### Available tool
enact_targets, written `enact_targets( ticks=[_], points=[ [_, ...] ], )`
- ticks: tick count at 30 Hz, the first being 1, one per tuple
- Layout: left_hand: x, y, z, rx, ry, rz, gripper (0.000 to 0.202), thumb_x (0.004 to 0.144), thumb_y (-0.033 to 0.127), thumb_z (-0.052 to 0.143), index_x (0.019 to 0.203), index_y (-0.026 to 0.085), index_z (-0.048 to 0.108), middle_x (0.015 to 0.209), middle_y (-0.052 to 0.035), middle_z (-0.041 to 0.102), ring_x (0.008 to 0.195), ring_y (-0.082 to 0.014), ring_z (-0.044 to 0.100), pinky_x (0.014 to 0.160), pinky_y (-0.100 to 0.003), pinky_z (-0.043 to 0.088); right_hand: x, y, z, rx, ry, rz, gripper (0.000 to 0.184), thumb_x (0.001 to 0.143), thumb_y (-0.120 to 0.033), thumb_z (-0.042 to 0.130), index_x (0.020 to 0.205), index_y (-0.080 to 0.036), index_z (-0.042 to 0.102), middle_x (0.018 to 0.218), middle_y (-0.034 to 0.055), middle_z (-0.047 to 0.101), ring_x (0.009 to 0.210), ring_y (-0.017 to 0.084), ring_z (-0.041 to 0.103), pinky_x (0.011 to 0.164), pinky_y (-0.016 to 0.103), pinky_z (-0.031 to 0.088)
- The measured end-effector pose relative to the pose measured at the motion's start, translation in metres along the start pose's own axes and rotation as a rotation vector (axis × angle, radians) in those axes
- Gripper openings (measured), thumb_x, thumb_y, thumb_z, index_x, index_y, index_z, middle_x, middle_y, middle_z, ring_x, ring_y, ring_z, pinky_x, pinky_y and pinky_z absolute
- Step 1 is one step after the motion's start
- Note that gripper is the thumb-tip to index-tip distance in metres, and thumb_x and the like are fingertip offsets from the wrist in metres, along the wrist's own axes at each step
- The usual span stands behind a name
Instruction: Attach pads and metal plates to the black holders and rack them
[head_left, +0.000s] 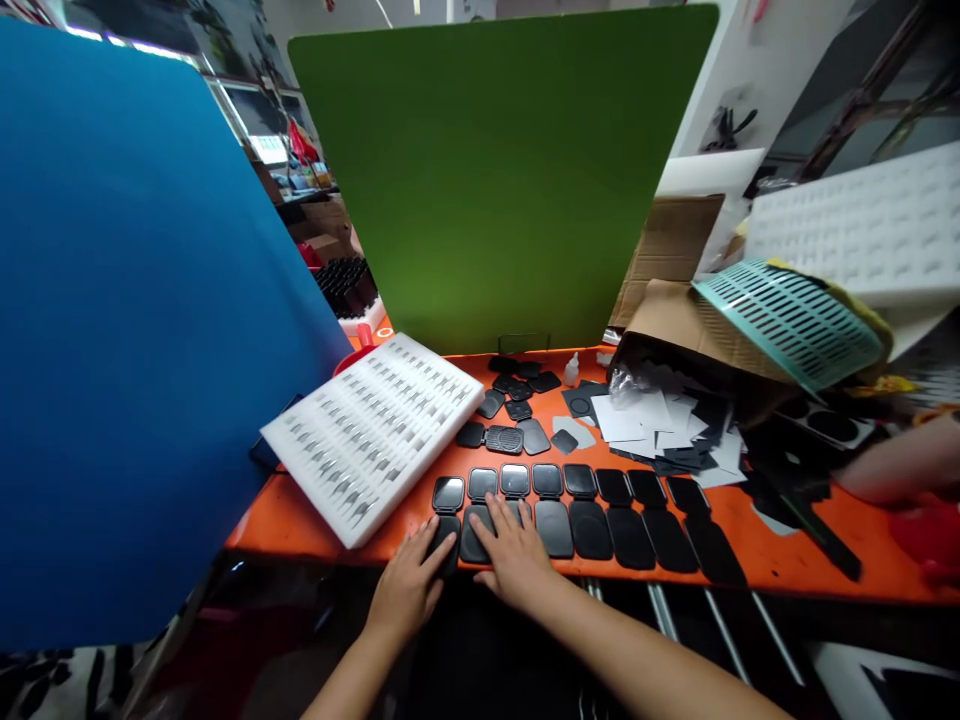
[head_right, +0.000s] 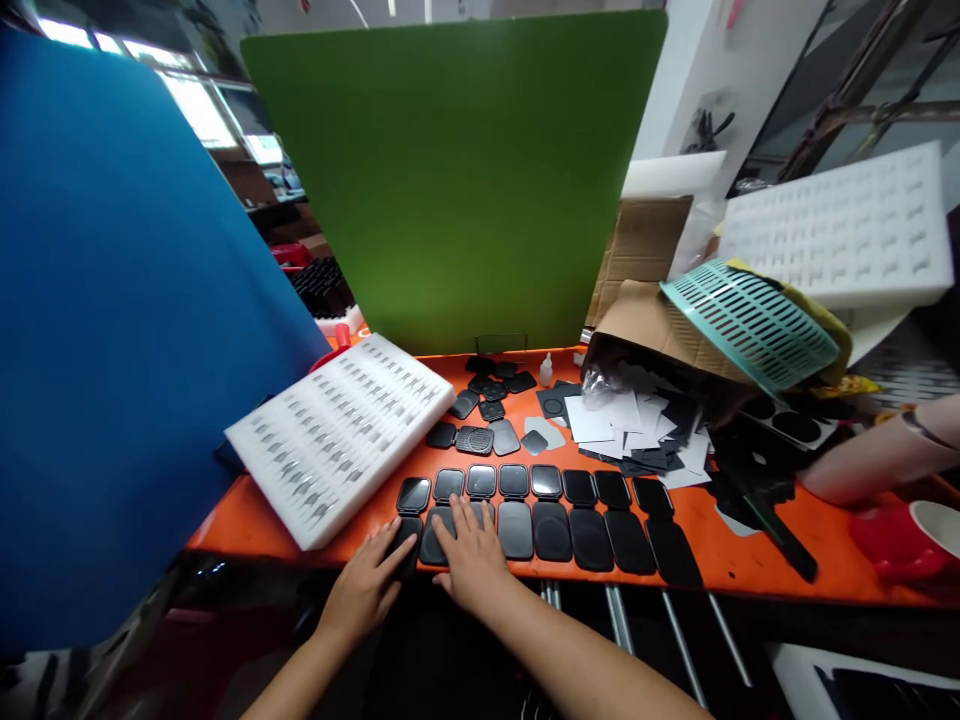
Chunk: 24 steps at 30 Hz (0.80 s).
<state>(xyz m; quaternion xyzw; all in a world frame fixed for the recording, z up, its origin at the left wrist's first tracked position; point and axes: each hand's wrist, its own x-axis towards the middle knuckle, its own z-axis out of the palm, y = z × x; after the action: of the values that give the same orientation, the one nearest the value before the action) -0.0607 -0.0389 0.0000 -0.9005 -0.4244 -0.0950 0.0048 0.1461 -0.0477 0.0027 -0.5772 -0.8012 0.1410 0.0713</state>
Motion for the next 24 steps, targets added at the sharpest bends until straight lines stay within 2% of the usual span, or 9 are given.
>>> enact_targets(
  ticks=[4,7,10,13,16,19,22,24],
  points=[
    [0.0,0.001,-0.002,-0.039,-0.023,-0.013,0.067,0.067,0.004,0.044,0.13,0.027,0.032,0.138,-0.0091,0.029,0.124,-0.0258,0.027,0.096,-0.045,0.032,-0.003,0.0,-0.005,0.029,0.008,0.017,0.084,0.063,-0.053,0.061,0.133,-0.026,0.023,0.142,0.0114,0.003,0.129,0.03,0.006,0.1,0.053,-0.001],
    [0.0,0.001,-0.003,-0.054,-0.037,-0.016,0.069,0.067,0.004,0.043,0.13,0.028,0.032,0.138,-0.0084,0.028,0.125,-0.0252,0.027,0.096,-0.045,0.033,0.002,0.001,-0.017,0.101,0.013,-0.029,0.07,0.073,-0.055,0.047,0.132,-0.023,0.027,0.142,0.0082,0.011,0.129,0.026,0.01,0.102,0.05,0.003],
    [0.0,0.002,-0.002,-0.058,-0.022,-0.04,0.068,0.066,0.002,0.042,0.128,0.027,0.034,0.137,-0.0083,0.029,0.125,-0.0243,0.027,0.096,-0.044,0.033,0.018,-0.001,-0.029,0.148,0.056,-0.159,0.051,0.086,-0.045,0.029,0.131,-0.022,0.031,0.138,0.0029,0.026,0.128,0.018,0.017,0.105,0.042,0.004],
    [0.0,0.005,0.001,-0.071,-0.003,-0.069,0.06,0.066,0.004,0.043,0.123,0.024,0.043,0.136,-0.0097,0.033,0.124,-0.0248,0.029,0.097,-0.045,0.032,0.04,-0.008,-0.031,0.144,0.033,-0.275,0.049,0.087,-0.043,0.026,0.127,-0.017,0.038,0.133,0.0047,0.036,0.125,0.017,0.026,0.105,0.037,0.009],
    [-0.001,0.006,0.004,-0.094,0.009,-0.093,0.057,0.066,0.005,0.044,0.12,0.024,0.047,0.133,-0.0092,0.036,0.123,-0.0251,0.031,0.096,-0.046,0.033,0.06,-0.016,-0.028,0.107,-0.008,-0.275,0.046,0.088,-0.04,0.026,0.121,-0.015,0.045,0.127,0.0083,0.044,0.119,0.018,0.037,0.103,0.039,0.013],
    [0.0,0.004,0.005,-0.094,0.025,-0.084,0.059,0.066,0.004,0.043,0.122,0.025,0.045,0.133,-0.0085,0.038,0.122,-0.0254,0.033,0.095,-0.046,0.034,0.069,-0.019,-0.032,0.076,-0.034,-0.269,0.04,0.089,-0.036,0.024,0.114,-0.019,0.051,0.121,0.0068,0.051,0.113,0.018,0.044,0.102,0.041,0.014],
    [0.001,-0.001,0.003,-0.094,0.031,-0.041,0.062,0.066,0.003,0.042,0.123,0.027,0.043,0.132,-0.0082,0.038,0.12,-0.0256,0.035,0.094,-0.046,0.036,0.057,-0.014,-0.039,0.083,-0.028,-0.226,0.047,0.085,-0.047,0.031,0.119,-0.02,0.046,0.129,0.0079,0.042,0.12,0.022,0.034,0.102,0.043,0.014],
    [0.001,-0.006,-0.003,-0.131,0.026,-0.007,0.063,0.066,0.003,0.041,0.123,0.028,0.042,0.133,-0.0075,0.037,0.119,-0.025,0.037,0.093,-0.044,0.037,0.04,-0.007,-0.038,0.096,0.004,-0.153,0.068,0.075,-0.059,0.04,0.129,-0.018,0.034,0.138,0.0111,0.025,0.126,0.027,0.02,0.102,0.045,0.012]
  ],
)
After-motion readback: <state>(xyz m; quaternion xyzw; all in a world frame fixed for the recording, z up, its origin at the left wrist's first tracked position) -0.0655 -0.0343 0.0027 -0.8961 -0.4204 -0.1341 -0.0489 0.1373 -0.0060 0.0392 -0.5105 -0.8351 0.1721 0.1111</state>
